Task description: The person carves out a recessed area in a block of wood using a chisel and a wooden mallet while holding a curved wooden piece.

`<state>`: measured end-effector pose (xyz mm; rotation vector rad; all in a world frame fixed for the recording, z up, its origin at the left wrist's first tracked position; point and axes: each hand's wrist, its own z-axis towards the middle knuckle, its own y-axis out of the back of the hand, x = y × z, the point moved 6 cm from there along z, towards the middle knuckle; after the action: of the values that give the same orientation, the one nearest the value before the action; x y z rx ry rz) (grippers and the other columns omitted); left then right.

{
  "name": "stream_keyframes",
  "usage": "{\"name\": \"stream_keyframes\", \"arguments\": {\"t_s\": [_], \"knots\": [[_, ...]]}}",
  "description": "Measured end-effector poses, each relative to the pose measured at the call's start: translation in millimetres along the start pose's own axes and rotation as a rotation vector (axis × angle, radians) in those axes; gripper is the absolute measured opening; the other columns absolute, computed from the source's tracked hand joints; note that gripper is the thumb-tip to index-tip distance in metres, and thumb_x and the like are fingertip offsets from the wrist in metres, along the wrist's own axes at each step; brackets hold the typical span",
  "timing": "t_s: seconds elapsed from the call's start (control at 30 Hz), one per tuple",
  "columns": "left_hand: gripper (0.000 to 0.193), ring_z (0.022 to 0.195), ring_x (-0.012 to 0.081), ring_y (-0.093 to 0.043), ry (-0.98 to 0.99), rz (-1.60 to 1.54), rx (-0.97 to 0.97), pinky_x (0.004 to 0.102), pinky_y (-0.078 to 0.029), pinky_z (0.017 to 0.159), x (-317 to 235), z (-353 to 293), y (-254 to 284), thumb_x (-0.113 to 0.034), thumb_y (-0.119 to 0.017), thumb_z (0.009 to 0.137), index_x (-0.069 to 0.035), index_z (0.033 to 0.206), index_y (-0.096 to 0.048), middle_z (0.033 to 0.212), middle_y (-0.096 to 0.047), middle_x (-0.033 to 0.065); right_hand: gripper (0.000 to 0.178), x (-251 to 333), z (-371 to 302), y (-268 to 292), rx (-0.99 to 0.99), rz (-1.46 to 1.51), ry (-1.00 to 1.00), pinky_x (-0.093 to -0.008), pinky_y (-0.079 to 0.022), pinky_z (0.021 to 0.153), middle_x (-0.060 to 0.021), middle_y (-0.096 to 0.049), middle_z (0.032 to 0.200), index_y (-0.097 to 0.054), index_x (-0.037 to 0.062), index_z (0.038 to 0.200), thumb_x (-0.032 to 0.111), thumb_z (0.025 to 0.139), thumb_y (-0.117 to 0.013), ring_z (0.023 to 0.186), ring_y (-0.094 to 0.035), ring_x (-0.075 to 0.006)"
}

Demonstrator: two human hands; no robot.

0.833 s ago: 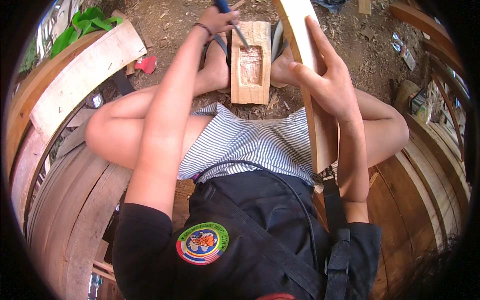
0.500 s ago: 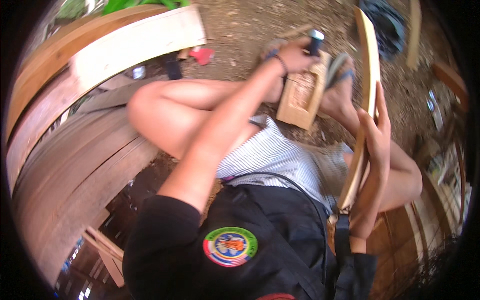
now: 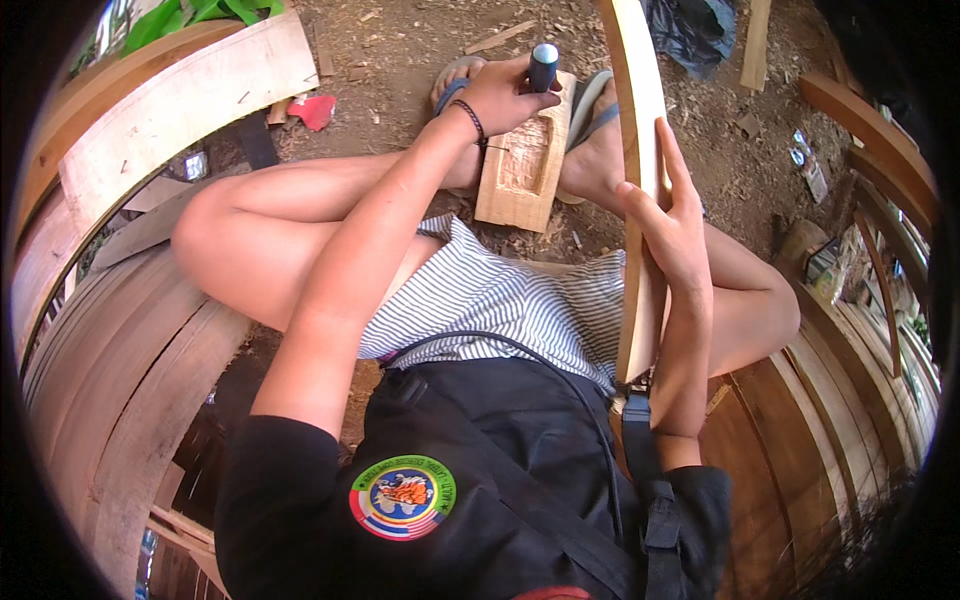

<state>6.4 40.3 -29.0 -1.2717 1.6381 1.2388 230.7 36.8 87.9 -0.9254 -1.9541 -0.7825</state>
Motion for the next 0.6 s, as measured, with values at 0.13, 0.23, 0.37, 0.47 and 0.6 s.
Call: {"name": "stream_keyframes", "arguments": {"t_s": [0.13,0.23,0.37,0.47,0.6], "knots": [[0.027,0.097,0.015,-0.069,-0.164,0.201,0.095,0.03,-0.054,0.087,-27,-7,-13,-0.014,-0.075,0.085,-0.005,0.109,-0.066,0.103,-0.073,0.0077,0.086,9,-5,1,0.005,-0.006,-0.03,-0.0347,-0.046,0.1,-0.0216,-0.048,0.141,-0.027,0.0001,0.153,0.014,0.079,-0.069,0.12,-0.055,-0.0244],[0.028,0.093,0.0166,-0.07,-0.244,0.367,0.083,0.0306,-0.055,0.083,-30,-8,-21,-0.016,-0.075,0.086,-0.004,0.11,-0.066,0.101,-0.073,0.0077,0.089,58,-32,-3,-0.063,-0.045,0.277,-0.0369,-0.045,0.102,-0.0238,-0.046,0.143,-0.027,-0.0014,0.152,0.014,0.075,-0.07,0.121,-0.056,-0.0264],[0.032,0.088,0.0187,-0.069,-0.233,0.255,0.071,0.0316,-0.054,0.081,-23,-3,-22,-0.018,-0.075,0.086,-0.003,0.112,-0.065,0.097,-0.072,0.0088,0.093,78,-50,-3,-0.142,-0.234,0.499,-0.0418,-0.047,0.099,-0.0269,-0.054,0.13,-0.032,0.0047,0.152,0.021,0.069,-0.07,0.113,-0.061,-0.0341],[0.036,0.084,0.0328,-0.069,-0.504,0.322,-0.021,0.0382,-0.054,0.076,-19,5,-19,-0.024,-0.075,0.082,-0.01,0.113,-0.066,0.093,-0.07,0.0174,0.083,40,-25,-21,0.027,-0.619,0.219,-0.0457,-0.052,0.083,-0.0261,-0.059,0.097,-0.042,0.0157,0.149,0.025,0.07,-0.066,0.087,-0.064,-0.0398],[0.043,0.083,0.0307,-0.07,-0.325,0.33,-0.06,0.0371,-0.054,0.072,-7,-3,-15,-0.025,-0.075,0.082,-0.011,0.121,-0.062,0.092,-0.071,0.0176,0.088,77,-46,-8,-0.207,-0.278,0.718,-0.0418,-0.053,0.077,-0.0217,-0.059,0.092,-0.044,0.0138,0.148,0.025,0.065,-0.07,0.081,-0.064,-0.0322]]}}
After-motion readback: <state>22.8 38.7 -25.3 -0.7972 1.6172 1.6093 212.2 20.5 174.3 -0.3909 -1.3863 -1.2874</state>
